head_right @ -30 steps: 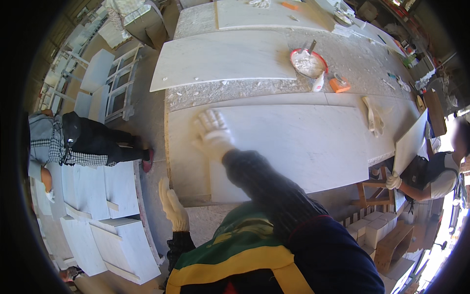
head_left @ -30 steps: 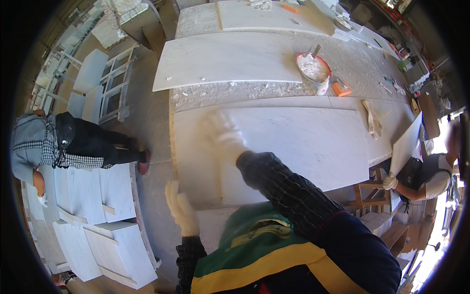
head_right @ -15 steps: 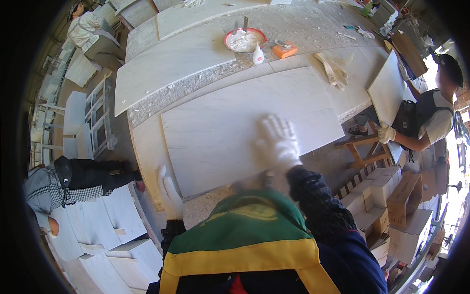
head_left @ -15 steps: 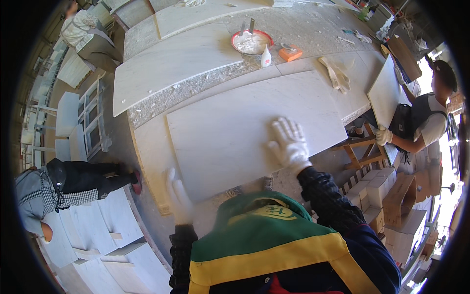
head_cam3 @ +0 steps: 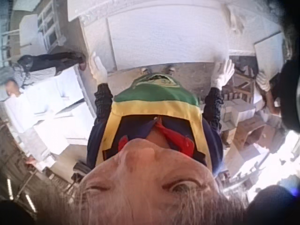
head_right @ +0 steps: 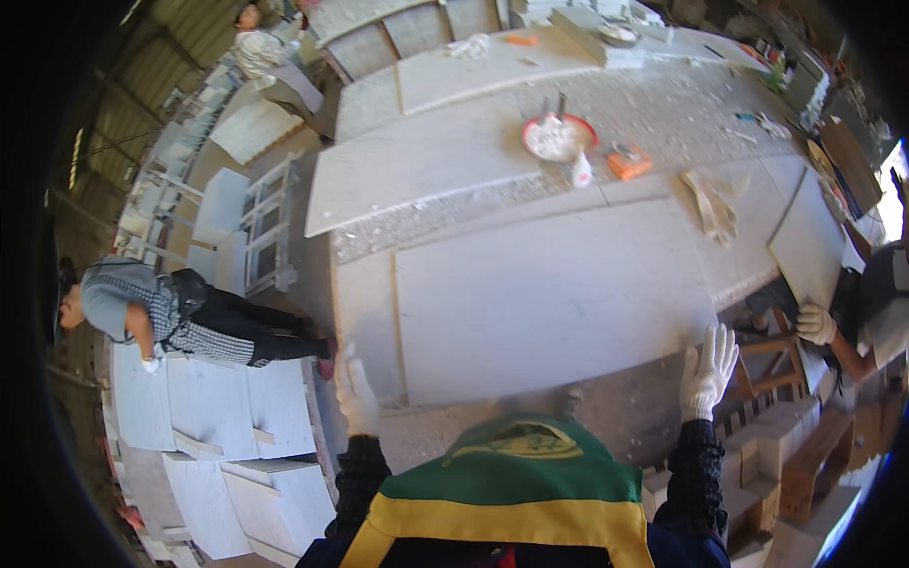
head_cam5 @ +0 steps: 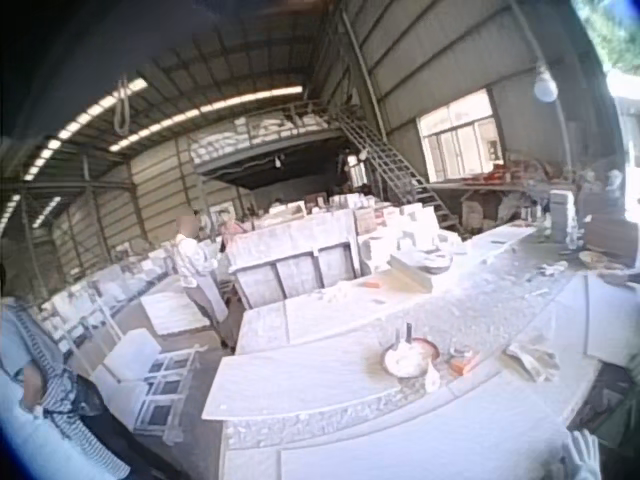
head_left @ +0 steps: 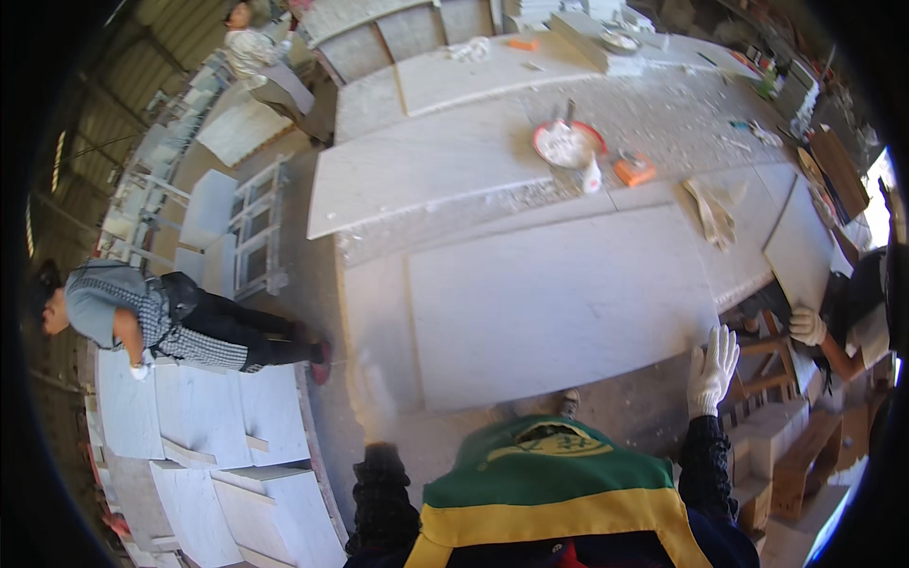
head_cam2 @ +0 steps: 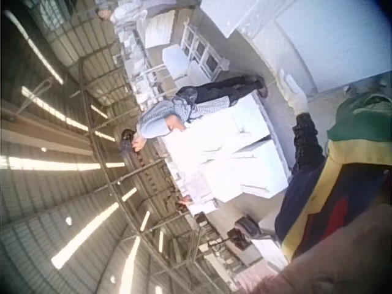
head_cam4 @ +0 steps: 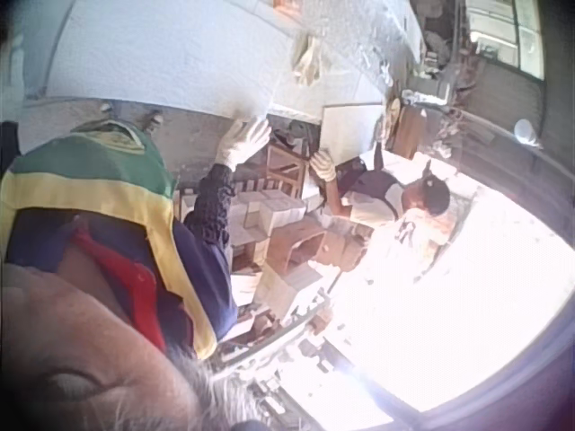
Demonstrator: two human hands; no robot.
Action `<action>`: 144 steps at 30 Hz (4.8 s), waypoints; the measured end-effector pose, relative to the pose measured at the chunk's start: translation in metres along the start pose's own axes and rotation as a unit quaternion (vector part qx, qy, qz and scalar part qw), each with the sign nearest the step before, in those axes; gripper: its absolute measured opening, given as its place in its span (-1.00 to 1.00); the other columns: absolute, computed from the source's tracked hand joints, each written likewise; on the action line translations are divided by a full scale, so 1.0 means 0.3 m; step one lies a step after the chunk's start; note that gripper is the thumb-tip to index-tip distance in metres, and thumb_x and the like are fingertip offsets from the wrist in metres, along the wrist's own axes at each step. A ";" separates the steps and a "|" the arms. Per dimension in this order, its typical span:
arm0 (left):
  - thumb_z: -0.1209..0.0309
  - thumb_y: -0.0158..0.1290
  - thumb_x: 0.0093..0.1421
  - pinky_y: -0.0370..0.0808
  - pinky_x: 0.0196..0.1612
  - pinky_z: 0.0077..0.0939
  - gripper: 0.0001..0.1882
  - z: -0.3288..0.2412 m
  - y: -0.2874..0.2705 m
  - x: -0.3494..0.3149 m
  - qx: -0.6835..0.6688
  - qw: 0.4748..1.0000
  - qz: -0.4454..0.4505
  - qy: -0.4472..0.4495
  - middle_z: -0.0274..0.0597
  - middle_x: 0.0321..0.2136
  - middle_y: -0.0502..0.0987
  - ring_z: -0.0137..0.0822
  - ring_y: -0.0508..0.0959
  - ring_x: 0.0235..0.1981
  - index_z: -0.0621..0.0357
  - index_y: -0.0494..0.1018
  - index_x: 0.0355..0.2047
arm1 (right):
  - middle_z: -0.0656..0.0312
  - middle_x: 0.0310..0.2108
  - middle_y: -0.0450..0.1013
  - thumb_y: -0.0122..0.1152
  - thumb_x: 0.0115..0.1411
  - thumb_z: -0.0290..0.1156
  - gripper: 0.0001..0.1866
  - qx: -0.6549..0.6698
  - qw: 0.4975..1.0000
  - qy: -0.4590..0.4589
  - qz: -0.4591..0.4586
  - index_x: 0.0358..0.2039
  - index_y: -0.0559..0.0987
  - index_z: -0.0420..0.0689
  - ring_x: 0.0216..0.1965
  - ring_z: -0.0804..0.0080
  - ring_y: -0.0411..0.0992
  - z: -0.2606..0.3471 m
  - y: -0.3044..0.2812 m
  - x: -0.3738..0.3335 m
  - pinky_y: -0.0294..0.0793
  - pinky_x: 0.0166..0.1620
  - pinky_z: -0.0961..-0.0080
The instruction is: The person wipes a large white panel with a cloth, then uses a small tool to scrape or mark its surface. They lift the panel, carry it through the workshop, and place it on a stack of similar panels on a pallet.
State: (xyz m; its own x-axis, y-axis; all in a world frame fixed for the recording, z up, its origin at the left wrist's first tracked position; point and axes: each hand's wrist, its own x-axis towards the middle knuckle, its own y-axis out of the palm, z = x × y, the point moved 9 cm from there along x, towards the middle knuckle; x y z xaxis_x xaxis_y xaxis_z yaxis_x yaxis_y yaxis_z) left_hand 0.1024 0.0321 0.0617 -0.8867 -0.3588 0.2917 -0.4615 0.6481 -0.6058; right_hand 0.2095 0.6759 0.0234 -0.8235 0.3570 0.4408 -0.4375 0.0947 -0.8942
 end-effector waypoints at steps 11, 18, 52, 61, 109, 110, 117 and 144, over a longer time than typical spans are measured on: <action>0.41 -0.03 0.36 0.28 0.34 -0.22 -0.58 -0.033 -0.005 -0.058 -0.031 0.999 0.014 0.027 0.02 0.23 0.43 -0.06 0.40 0.27 0.19 0.43 0.21 | -0.11 0.28 0.28 0.21 0.17 0.01 -0.27 0.250 0.890 -0.355 0.137 0.26 0.37 -0.15 0.37 -0.15 0.14 1.161 0.108 0.173 -0.05 0.44 -0.10; 0.34 -0.06 0.41 0.32 0.29 -0.28 -0.62 0.012 -0.073 -0.151 -0.041 0.998 -0.008 -0.053 0.07 0.17 0.47 -0.05 0.45 0.22 0.26 0.48 0.14 | -0.03 0.21 0.33 0.21 0.14 -0.05 -0.37 0.391 0.725 -0.557 0.106 0.15 0.47 -0.16 0.33 -0.02 0.18 1.640 -0.090 -0.139 0.04 0.41 -0.04; 0.34 -0.15 0.44 0.25 0.30 0.08 -0.59 -0.239 0.327 -0.177 0.207 0.927 0.185 0.251 0.37 0.22 0.30 0.29 0.30 0.25 0.42 0.36 0.14 | 0.14 -0.24 0.66 0.15 0.35 -0.01 -0.48 0.390 0.795 0.357 0.298 0.06 0.64 -0.19 -0.32 0.38 0.56 -0.255 0.445 -0.592 0.56 -0.17 0.39; 0.33 -0.16 0.45 0.24 0.32 0.08 -0.59 -0.248 0.324 -0.174 0.175 0.947 0.176 0.203 0.36 0.22 0.31 0.26 0.29 0.27 0.42 0.36 0.13 | 0.11 0.04 0.57 0.22 0.35 0.02 -0.39 0.624 0.616 0.471 0.092 0.26 0.50 -0.10 -0.07 0.37 0.57 -0.225 0.481 -0.370 0.55 -0.01 0.44; 0.12 -0.07 0.44 0.25 0.33 -0.06 -0.51 -0.425 0.334 0.066 0.164 0.931 0.233 0.230 0.15 0.31 0.29 0.11 0.27 0.34 0.12 0.40 0.24 | 0.12 -0.01 0.47 0.36 0.02 -0.18 -0.55 0.175 0.983 0.046 0.036 -0.05 0.58 0.03 0.06 -0.02 0.40 0.086 0.119 0.302 0.40 0.13 0.04; 0.12 -0.08 0.44 0.23 0.35 -0.07 -0.51 -0.406 0.373 0.114 0.162 0.933 0.238 0.214 0.14 0.32 0.27 0.10 0.26 0.35 0.10 0.40 0.25 | 0.11 -0.02 0.45 0.36 0.02 -0.20 -0.57 0.188 0.982 0.018 0.015 -0.07 0.57 0.00 0.09 -0.02 0.38 0.131 0.105 0.294 0.37 0.18 0.01; 0.22 -0.14 0.45 0.32 0.24 -0.04 -0.54 -0.240 0.523 0.250 0.180 0.948 0.154 0.215 0.20 0.29 0.29 0.17 0.37 0.23 0.30 0.37 0.20 | 0.09 -0.01 0.44 0.31 0.09 -0.30 -0.63 0.202 0.979 0.005 -0.038 -0.06 0.58 -0.03 0.11 -0.02 0.36 0.164 0.021 0.294 0.33 0.24 -0.03; 0.25 -0.18 0.50 0.14 0.43 -0.19 -0.42 -0.337 0.446 0.282 -0.142 0.976 0.146 -0.072 0.10 0.39 0.20 0.01 0.27 0.35 0.18 0.08 0.44 | 0.19 -0.10 0.52 0.26 0.03 -0.38 -0.75 0.224 0.972 0.009 -0.070 -0.22 0.63 0.00 0.00 0.08 0.44 0.133 0.081 0.274 0.46 0.03 0.14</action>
State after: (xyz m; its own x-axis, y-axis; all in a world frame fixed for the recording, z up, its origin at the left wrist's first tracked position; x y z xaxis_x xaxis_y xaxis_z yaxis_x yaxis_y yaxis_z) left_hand -0.0371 0.1565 0.0802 -0.9780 -0.2078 0.0174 -0.1964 0.8895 -0.4126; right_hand 0.1168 0.6703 0.0411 -0.7405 0.3862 0.5500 -0.6607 -0.2688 -0.7008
